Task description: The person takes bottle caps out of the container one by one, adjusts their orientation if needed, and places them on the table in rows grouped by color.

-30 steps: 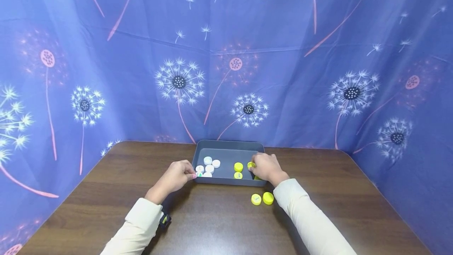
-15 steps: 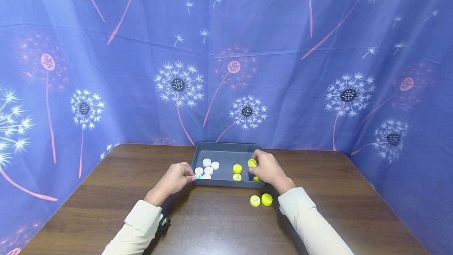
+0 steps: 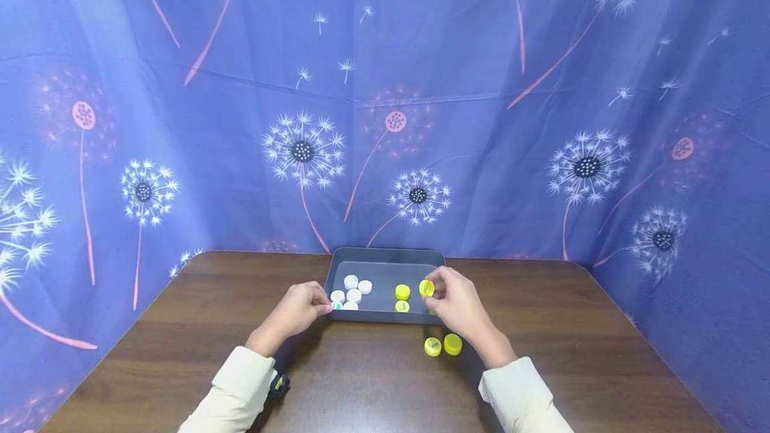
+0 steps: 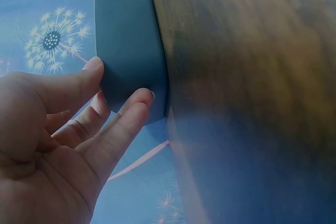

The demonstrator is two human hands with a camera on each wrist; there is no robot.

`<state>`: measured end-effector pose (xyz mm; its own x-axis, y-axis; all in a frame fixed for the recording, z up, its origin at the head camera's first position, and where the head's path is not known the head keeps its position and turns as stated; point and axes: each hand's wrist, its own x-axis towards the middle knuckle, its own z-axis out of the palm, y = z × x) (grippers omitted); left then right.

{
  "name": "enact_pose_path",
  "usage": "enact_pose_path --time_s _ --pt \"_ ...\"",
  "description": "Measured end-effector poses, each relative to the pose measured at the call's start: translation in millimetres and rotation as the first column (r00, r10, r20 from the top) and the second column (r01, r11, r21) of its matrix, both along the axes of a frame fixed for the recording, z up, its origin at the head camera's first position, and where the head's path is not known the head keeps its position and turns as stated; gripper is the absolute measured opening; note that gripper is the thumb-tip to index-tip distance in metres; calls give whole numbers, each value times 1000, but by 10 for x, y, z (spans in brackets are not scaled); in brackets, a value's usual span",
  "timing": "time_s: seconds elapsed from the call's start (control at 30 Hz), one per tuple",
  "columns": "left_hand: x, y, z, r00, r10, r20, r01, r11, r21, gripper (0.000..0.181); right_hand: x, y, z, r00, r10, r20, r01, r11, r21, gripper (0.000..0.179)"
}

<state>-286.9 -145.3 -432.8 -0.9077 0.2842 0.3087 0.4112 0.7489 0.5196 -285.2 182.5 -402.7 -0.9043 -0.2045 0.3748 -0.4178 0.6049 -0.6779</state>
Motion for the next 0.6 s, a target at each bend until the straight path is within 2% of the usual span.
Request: enact_pose_path --time_s 0.1,0.23,0.3,0.47,0.6 --pt "8 -3 -25 1000 -5 -5 5 1000 4 12 96 23 -43 999 24 -22 -25 1000 -19 33" --pt "29 -17 -57 1000 -2 1 2 1000 11 13 192 26 -117 993 74 -92 -70 996 46 37" --pt "39 -23 -66 1000 -4 3 4 1000 14 13 230 11 -149 989 107 -102 -101 993 69 34" --pt "27 -18 -60 1000 -7 -16 7 1000 14 13 275 -49 -194 984 176 -34 -175 984 27 26" --pt "15 -5 -34 999 -12 -31 12 1000 7 14 283 -74 -202 969 243 41 -243 970 10 21"
